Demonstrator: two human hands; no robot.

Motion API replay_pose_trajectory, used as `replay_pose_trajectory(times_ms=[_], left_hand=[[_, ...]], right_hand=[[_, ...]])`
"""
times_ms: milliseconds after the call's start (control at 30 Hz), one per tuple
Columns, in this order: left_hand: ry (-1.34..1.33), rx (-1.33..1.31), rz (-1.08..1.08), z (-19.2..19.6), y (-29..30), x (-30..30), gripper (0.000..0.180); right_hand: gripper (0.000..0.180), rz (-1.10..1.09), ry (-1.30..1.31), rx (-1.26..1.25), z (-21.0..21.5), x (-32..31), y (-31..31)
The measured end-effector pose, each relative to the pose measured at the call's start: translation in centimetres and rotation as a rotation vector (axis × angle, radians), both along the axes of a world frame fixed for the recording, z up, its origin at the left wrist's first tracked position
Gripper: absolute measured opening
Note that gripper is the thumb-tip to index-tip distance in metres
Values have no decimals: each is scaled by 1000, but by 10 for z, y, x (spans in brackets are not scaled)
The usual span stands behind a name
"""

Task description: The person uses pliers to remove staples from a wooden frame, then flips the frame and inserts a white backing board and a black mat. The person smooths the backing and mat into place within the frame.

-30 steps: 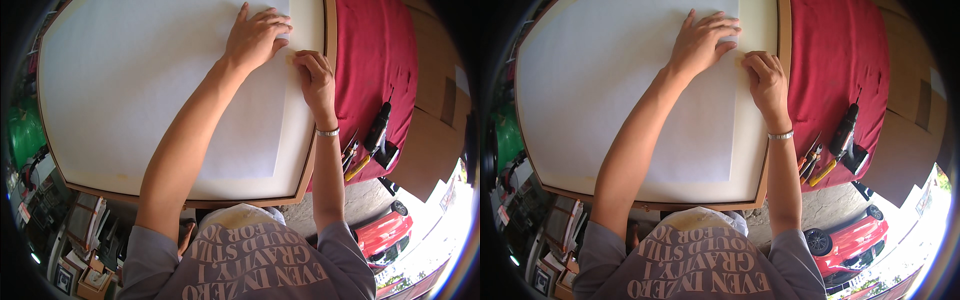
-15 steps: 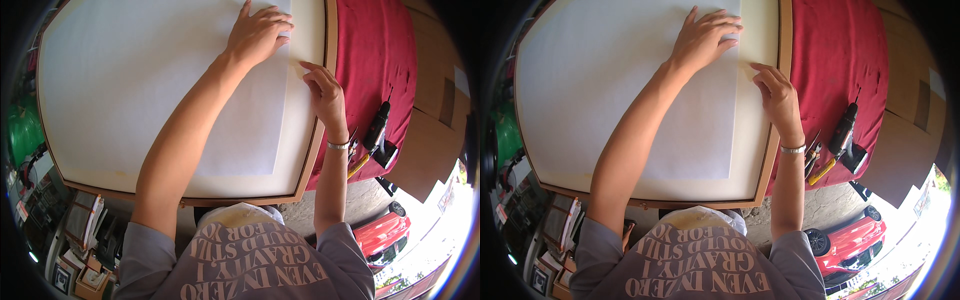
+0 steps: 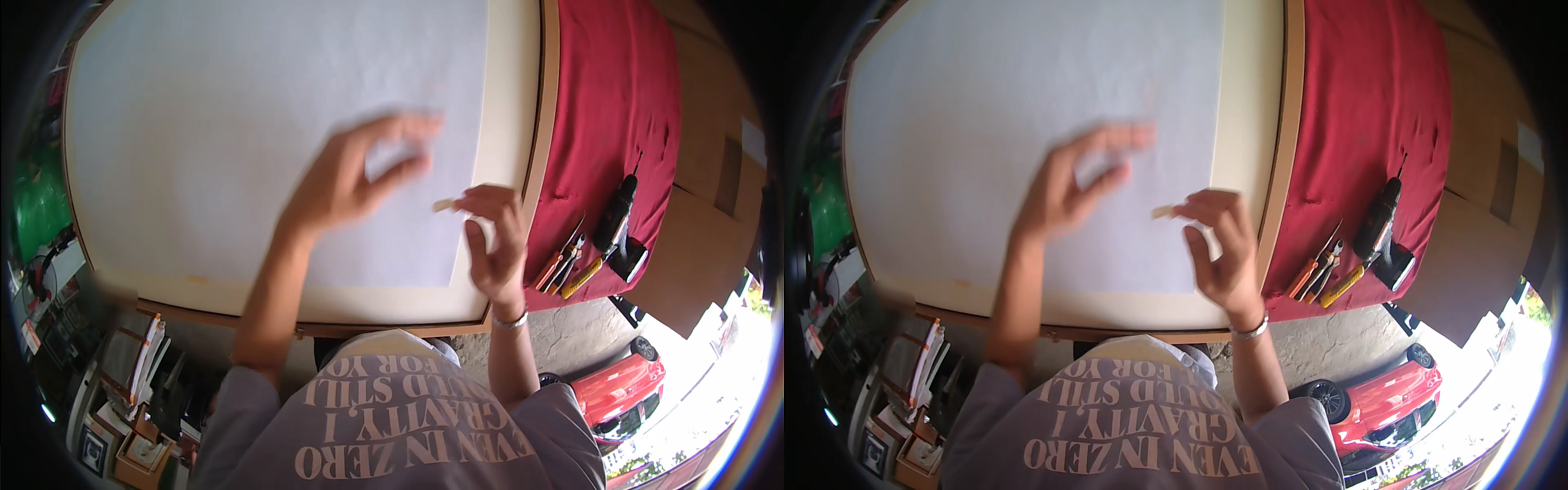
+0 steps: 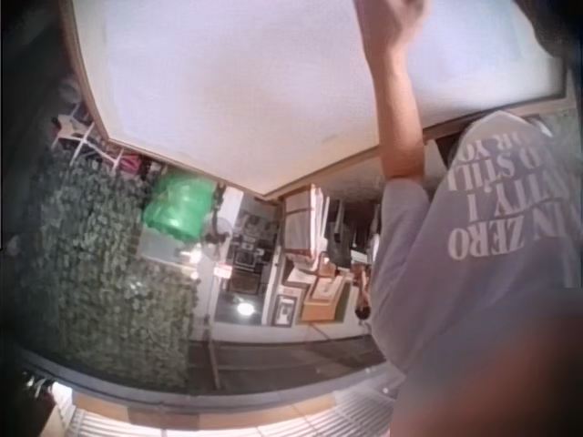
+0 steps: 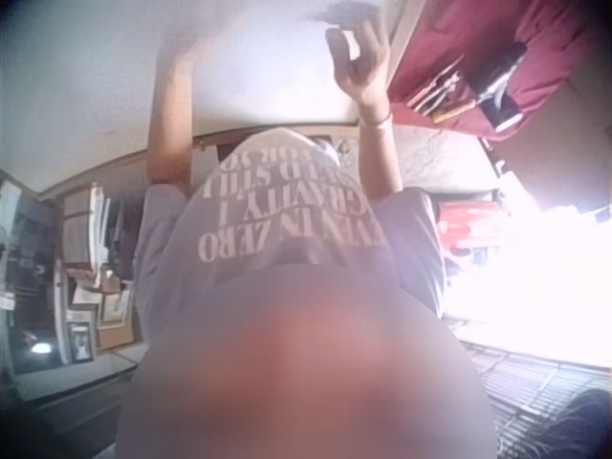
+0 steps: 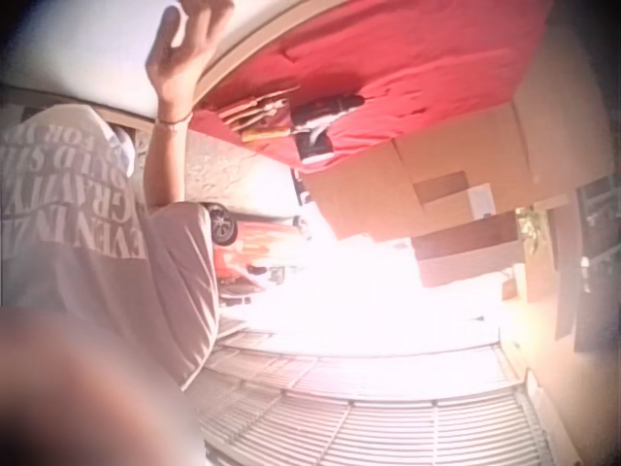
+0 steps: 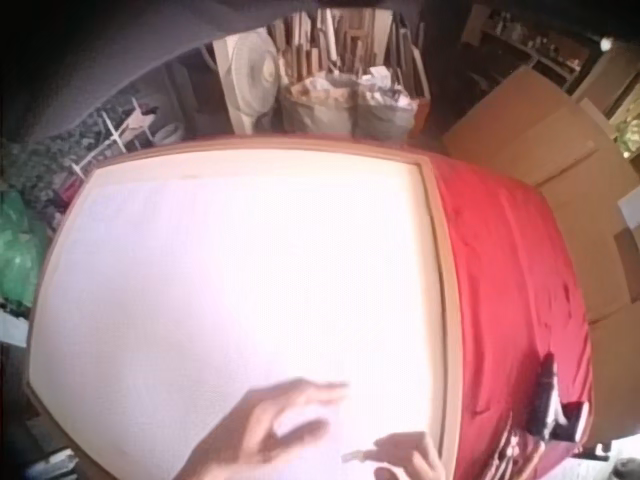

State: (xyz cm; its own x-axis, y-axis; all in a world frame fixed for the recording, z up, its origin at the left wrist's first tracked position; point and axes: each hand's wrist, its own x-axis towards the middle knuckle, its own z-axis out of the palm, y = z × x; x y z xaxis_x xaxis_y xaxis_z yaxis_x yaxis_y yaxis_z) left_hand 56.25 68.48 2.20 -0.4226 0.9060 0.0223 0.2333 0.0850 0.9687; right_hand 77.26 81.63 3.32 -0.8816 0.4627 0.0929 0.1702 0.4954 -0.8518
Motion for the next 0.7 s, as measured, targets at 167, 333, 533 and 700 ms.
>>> replay_pose_trajectory(times_ms=[167,333,533,700], left_hand=[[-349,-173,253,7,-91,85,28],[-389,-192,550,2,-175,113,11],[-409,-413,732,17,-258,141,11],[-259,-269,1122,10,-347,152,29]], right_hand=[[25,152,4,-231,-3,-21,-58],[26,438,5,-289,-6,-40,-113],[35,460,-269,-438,-4,-58,-176],[13,522,-192,-171,-23,-84,-221]])
